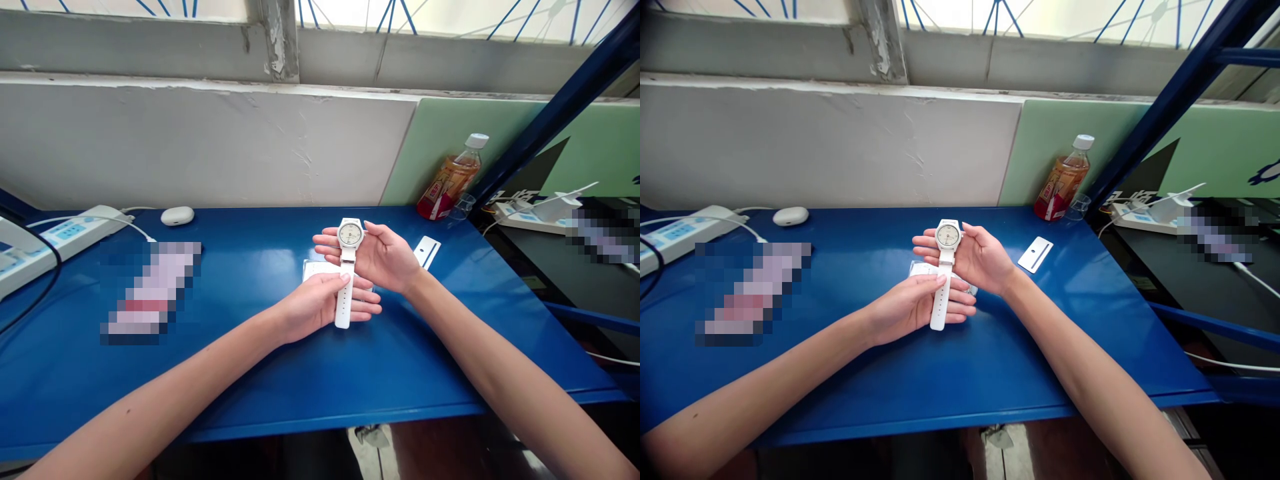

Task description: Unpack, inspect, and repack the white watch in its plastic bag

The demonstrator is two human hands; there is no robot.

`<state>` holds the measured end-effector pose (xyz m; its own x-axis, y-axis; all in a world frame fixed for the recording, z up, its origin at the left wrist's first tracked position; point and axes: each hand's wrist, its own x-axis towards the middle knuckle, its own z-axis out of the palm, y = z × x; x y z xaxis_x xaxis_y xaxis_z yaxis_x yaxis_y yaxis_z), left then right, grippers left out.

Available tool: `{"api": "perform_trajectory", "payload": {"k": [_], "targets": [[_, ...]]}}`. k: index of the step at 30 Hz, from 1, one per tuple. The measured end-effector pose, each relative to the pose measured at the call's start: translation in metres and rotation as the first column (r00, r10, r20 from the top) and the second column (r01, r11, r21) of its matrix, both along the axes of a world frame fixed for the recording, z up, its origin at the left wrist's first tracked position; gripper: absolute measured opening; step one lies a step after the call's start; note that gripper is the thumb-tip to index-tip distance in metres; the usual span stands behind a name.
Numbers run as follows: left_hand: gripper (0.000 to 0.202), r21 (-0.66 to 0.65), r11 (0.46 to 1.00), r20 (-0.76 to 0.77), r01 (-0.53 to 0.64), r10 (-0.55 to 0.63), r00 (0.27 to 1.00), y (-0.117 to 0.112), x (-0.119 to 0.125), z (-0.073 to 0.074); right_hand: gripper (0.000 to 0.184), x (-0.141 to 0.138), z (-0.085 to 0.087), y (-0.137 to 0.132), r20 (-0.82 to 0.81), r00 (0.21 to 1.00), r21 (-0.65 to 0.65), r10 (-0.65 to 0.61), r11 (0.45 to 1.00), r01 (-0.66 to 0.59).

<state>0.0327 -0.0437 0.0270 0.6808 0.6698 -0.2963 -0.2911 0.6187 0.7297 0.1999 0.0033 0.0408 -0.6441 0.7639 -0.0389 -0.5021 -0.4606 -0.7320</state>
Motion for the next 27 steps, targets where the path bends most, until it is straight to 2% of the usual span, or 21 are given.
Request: {"api": "perform_trajectory", "payload": {"k": [5, 10, 13, 18, 27], "targets": [[0.028, 0.016, 1.0, 0.003, -0.016, 0.016, 1.0, 0.0, 0.001, -0.001, 0.046, 0.0, -0.003, 0.002, 0.001, 0.998, 0.048, -0.057, 0.997, 0.057], [0.025, 0.061, 0.995, 0.001, -0.075, 0.075, 0.997, 0.0, 0.002, -0.002, 0.032, 0.003, -0.005, 0.005, 0.017, 0.98, 0.091, -0.196, 0.977, 0.194], [0.03, 0.099, 0.991, -0.002, -0.095, 0.095, 0.995, -0.001, 0.002, -0.002, 0.038, 0.004, -0.005, 0.006, 0.059, 0.962, 0.146, -0.266, 0.956, 0.255], [0.042, 0.159, 0.987, 0.001, -0.011, 0.011, 1.0, -0.005, 0.003, -0.002, 0.044, 0.002, -0.007, 0.006, 0.105, 0.941, 0.197, -0.321, 0.934, 0.297], [0.034, 0.16, 0.984, 0.009, 0.08, -0.083, 0.997, -0.009, 0.006, 0.003, 0.036, -0.003, -0.011, 0.007, 0.123, 0.894, 0.229, -0.431, 0.889, 0.397]]}}
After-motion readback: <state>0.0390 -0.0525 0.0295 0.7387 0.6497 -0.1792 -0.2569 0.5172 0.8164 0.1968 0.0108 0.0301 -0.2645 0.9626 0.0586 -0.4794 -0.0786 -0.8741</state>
